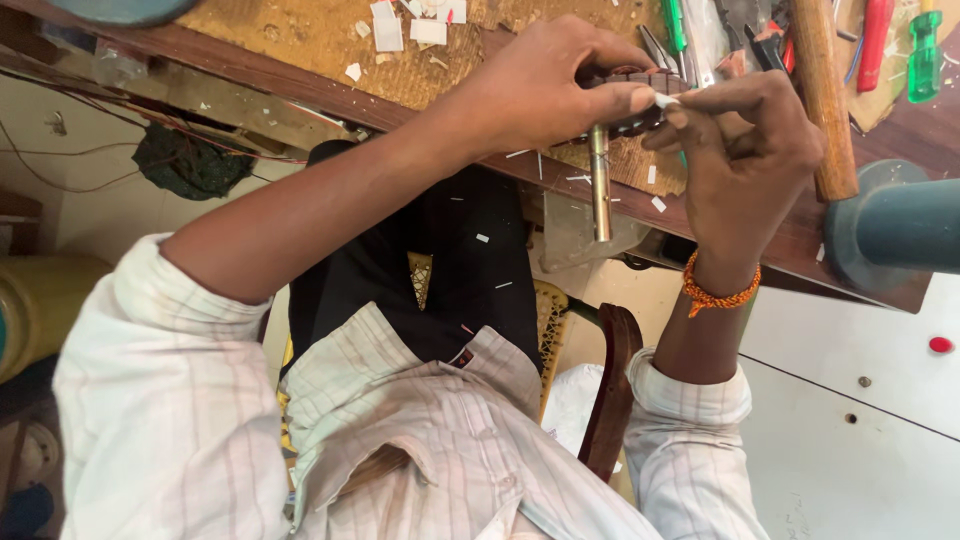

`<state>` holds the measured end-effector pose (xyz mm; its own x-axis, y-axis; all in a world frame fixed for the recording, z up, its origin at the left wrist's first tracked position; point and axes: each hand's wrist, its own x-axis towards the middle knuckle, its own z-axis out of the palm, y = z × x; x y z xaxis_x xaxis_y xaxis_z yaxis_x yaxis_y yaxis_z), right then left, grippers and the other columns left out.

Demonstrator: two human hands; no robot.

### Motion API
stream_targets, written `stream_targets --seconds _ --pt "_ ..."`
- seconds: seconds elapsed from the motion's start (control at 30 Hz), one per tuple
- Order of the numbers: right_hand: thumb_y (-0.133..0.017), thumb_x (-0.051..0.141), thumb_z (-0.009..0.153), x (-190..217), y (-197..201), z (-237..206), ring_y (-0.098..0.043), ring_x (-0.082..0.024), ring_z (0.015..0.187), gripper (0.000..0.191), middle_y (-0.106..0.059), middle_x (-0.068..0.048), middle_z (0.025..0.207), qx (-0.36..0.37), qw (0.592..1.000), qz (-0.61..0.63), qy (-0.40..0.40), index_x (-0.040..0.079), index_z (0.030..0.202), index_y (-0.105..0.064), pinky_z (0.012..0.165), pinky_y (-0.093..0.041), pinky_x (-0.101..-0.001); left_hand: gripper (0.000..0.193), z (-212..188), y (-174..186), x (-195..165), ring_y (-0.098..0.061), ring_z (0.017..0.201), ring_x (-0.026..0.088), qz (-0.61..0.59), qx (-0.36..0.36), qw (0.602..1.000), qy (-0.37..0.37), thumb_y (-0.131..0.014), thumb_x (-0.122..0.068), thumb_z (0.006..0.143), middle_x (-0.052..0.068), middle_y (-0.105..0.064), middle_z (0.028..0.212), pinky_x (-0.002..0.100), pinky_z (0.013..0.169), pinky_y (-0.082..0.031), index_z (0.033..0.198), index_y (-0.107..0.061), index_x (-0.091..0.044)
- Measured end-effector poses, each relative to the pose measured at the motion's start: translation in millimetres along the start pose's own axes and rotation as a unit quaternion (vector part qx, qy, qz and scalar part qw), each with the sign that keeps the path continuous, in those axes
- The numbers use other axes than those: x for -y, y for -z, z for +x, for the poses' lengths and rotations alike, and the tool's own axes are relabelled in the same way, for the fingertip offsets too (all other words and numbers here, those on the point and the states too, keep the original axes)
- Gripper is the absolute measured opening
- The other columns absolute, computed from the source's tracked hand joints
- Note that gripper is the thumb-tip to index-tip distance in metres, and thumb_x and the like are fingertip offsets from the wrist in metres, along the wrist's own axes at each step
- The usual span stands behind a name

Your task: The person inserts small white insulating pieces into the slots of a motor rotor using fingers and a screwdriver. They cut the pieces to size with scissors and press them into place, repeating the process across multiple slots.

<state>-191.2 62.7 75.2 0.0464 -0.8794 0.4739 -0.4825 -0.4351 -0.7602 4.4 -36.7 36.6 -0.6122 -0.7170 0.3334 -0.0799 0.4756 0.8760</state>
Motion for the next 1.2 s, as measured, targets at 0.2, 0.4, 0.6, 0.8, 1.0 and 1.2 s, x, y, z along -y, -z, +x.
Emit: stream_targets --seconds 0.2,0.4,0.6,0.8,1.0,1.2 --pt "-0.072 -0.012 0.115 -1 -6 -8 -0.077 -0.018 0.078 0.015 -0.068 -0.011 0.093 0.004 1.000 -0.010 -0.001 -0.007 0.106 -0.061 0.062 -0.060 -0.0235 0.031 -11 1 -9 -0.065 0.074 0.012 -0.079 0.018 0.994 0.072 -0.072 -0.029 0.094 0.005 -0.074 0.083 0.031 0.066 -0.053 0.112 -0.075 -0.004" --pt "-0.069 -0.013 0.110 -2 -14 -7 -0.074 -0.016 0.075 0.011 -0.064 -0.010 0.098 -0.033 0.999 -0.006 -0.007 -0.008 0.106 -0.060 0.058 -0.059 -0.0244 0.029 -10 -1 -7 -0.071 0.079 0.011 -0.115 0.007 0.991 0.064 -0.072 -0.028 0.096 0.003 -0.078 0.087 0.030 0.070 -0.056 0.113 -0.076 -0.004" --pt "-0.071 -0.016 0.109 -9 -13 -8 -0.072 -0.016 0.075 0.013 -0.062 -0.012 0.105 -0.046 0.998 -0.024 0.022 -0.009 0.106 -0.060 0.057 -0.060 -0.0245 0.031 2 -2 -7 -0.075 0.088 0.029 0.065 -0.038 0.997 -0.024 -0.081 -0.027 0.089 0.015 -0.077 0.094 0.039 0.077 -0.057 0.109 -0.075 -0.004" --pt "-0.070 -0.019 0.108 -4 -5 -4 -0.072 -0.016 0.075 0.011 -0.065 -0.014 0.098 -0.006 0.997 -0.072 0.040 -0.009 0.105 -0.070 0.059 -0.060 -0.0237 0.032 2 6 -21 -0.076 0.088 0.029 0.124 -0.004 0.992 0.022 -0.081 -0.031 0.087 0.011 -0.078 0.095 0.043 0.076 -0.056 0.110 -0.075 -0.010" --pt "-0.072 -0.016 0.104 18 -2 9 -0.074 -0.016 0.082 0.011 -0.073 -0.016 0.099 0.028 0.992 -0.116 0.043 -0.006 0.106 -0.074 0.069 -0.061 -0.0234 0.032 -2 15 -28 -0.074 0.087 0.033 0.143 -0.023 0.989 -0.018 -0.079 -0.031 0.087 0.011 -0.078 0.091 0.048 0.072 -0.056 0.111 -0.075 -0.012" --pt "-0.076 -0.017 0.091 41 -1 16 -0.070 -0.022 0.076 0.013 -0.074 -0.019 0.089 0.040 0.968 -0.241 0.054 -0.007 0.099 -0.076 0.064 -0.051 -0.0290 0.030 -2 11 -30 -0.072 0.080 0.037 0.200 0.005 0.980 -0.007 -0.075 -0.037 0.093 0.013 -0.073 0.080 0.053 0.066 -0.054 0.106 -0.070 -0.011"
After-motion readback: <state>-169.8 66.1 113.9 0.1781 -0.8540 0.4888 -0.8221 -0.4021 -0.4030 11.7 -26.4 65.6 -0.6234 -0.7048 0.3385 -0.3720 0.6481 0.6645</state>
